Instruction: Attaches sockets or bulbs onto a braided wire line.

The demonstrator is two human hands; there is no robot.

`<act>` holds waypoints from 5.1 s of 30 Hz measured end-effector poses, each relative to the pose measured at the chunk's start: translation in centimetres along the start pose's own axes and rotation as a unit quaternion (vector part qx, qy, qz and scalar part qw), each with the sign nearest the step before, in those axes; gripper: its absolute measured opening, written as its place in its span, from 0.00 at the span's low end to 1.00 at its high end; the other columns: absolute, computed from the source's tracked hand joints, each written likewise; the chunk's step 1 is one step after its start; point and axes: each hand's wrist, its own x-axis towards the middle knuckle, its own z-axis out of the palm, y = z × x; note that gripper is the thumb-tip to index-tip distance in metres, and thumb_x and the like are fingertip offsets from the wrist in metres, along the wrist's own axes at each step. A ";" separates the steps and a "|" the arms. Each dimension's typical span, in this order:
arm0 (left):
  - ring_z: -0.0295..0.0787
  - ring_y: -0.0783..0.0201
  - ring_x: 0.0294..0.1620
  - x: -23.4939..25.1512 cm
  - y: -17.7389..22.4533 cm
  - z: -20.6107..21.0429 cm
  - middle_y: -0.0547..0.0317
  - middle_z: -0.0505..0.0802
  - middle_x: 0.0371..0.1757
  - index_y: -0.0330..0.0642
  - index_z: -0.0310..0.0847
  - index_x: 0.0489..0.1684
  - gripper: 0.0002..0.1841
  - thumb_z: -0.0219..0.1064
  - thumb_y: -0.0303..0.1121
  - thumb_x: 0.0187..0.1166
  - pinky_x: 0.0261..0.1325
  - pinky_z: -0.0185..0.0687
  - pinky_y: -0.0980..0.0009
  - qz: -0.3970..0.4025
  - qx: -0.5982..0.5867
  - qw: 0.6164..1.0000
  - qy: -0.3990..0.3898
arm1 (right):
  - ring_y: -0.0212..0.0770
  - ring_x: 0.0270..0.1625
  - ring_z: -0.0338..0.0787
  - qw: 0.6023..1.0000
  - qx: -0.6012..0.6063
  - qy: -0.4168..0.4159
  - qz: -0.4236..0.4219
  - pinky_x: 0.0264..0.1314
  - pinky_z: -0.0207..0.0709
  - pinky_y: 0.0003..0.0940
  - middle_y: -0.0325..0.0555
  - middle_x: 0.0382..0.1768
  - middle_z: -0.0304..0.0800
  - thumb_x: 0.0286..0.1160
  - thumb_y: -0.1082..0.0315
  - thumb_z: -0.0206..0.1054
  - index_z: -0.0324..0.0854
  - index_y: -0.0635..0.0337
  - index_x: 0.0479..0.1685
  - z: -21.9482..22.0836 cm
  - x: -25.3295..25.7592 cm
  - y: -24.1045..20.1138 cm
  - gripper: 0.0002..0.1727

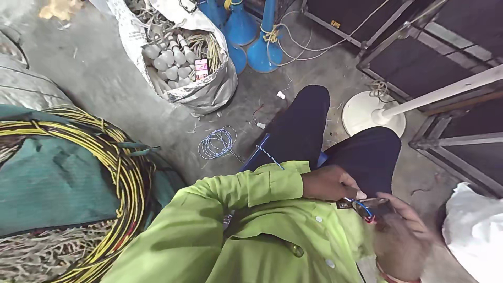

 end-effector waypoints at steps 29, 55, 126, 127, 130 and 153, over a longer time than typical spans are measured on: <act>0.93 0.70 0.31 -1.2 -0.6 0.6 0.57 0.96 0.36 0.35 0.91 0.42 0.07 0.77 0.27 0.71 0.36 0.92 0.70 0.045 0.185 0.981 0.035 | 0.28 0.31 0.88 0.935 0.075 0.050 0.344 0.35 0.85 0.28 0.35 0.28 0.89 0.88 0.71 0.51 0.85 0.57 0.37 0.7 1.6 -0.6 0.16; 0.89 0.59 0.35 -0.9 -2.2 0.9 0.51 0.94 0.37 0.42 0.97 0.39 0.06 0.75 0.32 0.75 0.38 0.86 0.67 0.391 0.544 0.711 0.213 | 0.49 0.47 0.93 0.967 -0.203 -0.082 0.128 0.55 0.86 0.50 0.53 0.48 0.93 0.77 0.71 0.71 0.84 0.62 0.64 0.4 3.1 0.6 0.17; 0.89 0.71 0.34 -0.6 2.0 -2.1 0.60 0.94 0.37 0.37 0.94 0.46 0.06 0.72 0.25 0.78 0.37 0.88 0.74 0.148 0.252 0.949 0.119 | 0.33 0.37 0.90 0.922 -0.322 0.035 -0.211 0.39 0.86 0.30 0.42 0.38 0.93 0.78 0.62 0.68 0.93 0.56 0.46 -0.7 -0.6 -2.4 0.11; 0.91 0.70 0.37 -0.7 1.9 -2.0 0.59 0.94 0.39 0.37 0.94 0.47 0.06 0.71 0.25 0.79 0.41 0.90 0.72 0.144 0.251 0.951 0.107 | 0.40 0.47 0.92 0.901 -0.337 0.040 -0.269 0.50 0.87 0.35 0.48 0.46 0.95 0.79 0.65 0.67 0.93 0.57 0.51 -0.9 -0.2 -2.4 0.11; 0.91 0.70 0.38 -0.7 1.7 -1.5 0.59 0.94 0.41 0.38 0.93 0.47 0.07 0.70 0.26 0.80 0.42 0.90 0.72 0.131 0.253 0.955 0.083 | 0.51 0.57 0.86 0.867 -0.348 0.008 -0.357 0.61 0.78 0.45 0.51 0.55 0.91 0.79 0.65 0.69 0.94 0.43 0.56 -0.7 0.6 -1.5 0.13; 0.95 0.56 0.45 -0.4 -1.4 -0.2 0.46 0.96 0.38 0.32 0.93 0.37 0.06 0.77 0.28 0.73 0.58 0.91 0.64 0.452 0.485 0.739 0.116 | 0.27 0.19 0.75 0.981 -0.101 -0.029 0.164 0.23 0.69 0.28 0.33 0.16 0.77 0.80 0.71 0.63 0.81 0.56 0.24 0.1 2.0 -0.7 0.12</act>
